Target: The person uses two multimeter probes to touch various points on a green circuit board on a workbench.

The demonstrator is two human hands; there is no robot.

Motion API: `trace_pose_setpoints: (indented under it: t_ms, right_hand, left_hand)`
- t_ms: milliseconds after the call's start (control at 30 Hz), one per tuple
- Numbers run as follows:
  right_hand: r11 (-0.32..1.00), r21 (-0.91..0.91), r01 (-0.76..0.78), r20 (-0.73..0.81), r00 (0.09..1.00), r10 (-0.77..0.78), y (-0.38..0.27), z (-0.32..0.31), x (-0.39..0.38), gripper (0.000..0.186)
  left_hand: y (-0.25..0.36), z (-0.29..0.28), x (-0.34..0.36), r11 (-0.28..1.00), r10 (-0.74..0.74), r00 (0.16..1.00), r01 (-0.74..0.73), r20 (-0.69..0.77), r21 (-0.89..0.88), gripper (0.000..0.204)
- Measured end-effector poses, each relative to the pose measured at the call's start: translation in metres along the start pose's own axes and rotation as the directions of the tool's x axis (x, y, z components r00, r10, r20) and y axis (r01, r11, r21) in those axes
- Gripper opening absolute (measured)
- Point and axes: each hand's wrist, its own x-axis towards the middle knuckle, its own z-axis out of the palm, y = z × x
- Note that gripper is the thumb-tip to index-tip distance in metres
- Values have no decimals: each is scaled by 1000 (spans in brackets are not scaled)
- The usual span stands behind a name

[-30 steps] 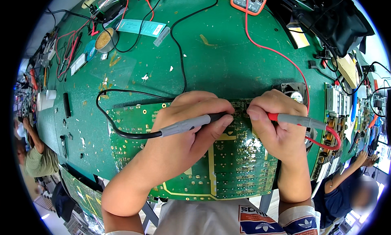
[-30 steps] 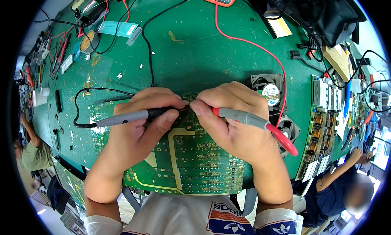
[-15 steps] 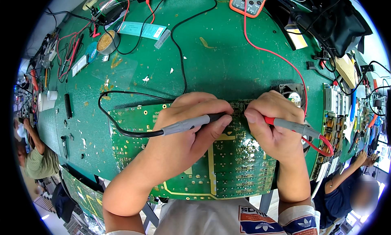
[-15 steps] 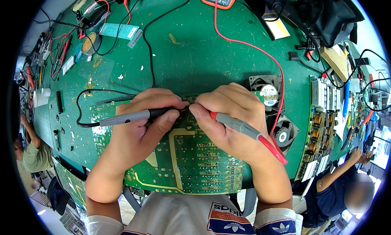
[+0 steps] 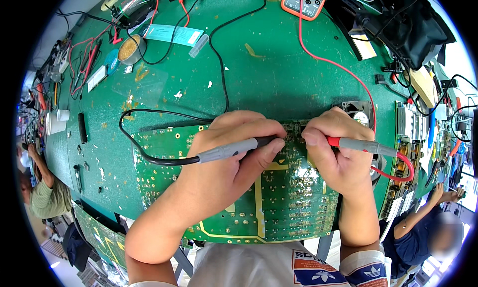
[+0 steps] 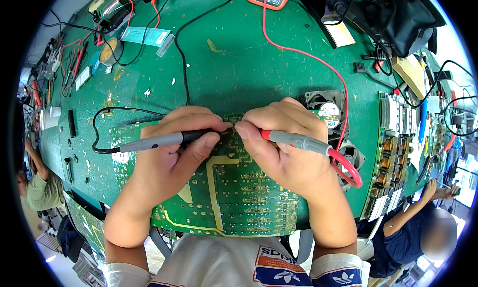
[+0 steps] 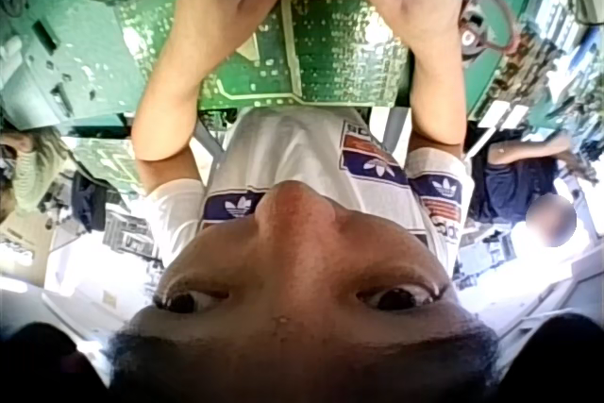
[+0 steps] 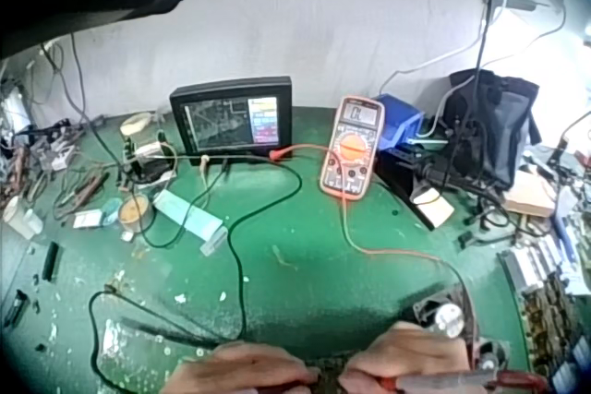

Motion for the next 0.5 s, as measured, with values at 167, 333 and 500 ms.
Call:
trace_pose_setpoints:
  t_ms: [167, 333, 500]
  right_hand:
    - [1000, 5, 2, -5, 1000, -2, 0, 1, 0, 13]
    - [1000, 23, -17, -8, 1000, 17, -2, 0, -1, 13]
    - [1000, 3, -19, -16, 1000, 19, -1, 1, -2, 13]
  left_hand:
    - [0, -1, 0, 1000, -2, 1000, 2, 4, -3, 14]
    - [2, -1, 1, 1000, -17, 1000, 17, 9, -17, 14]
    - [3, -2, 1, 999, -42, 999, 43, 26, -30, 13]
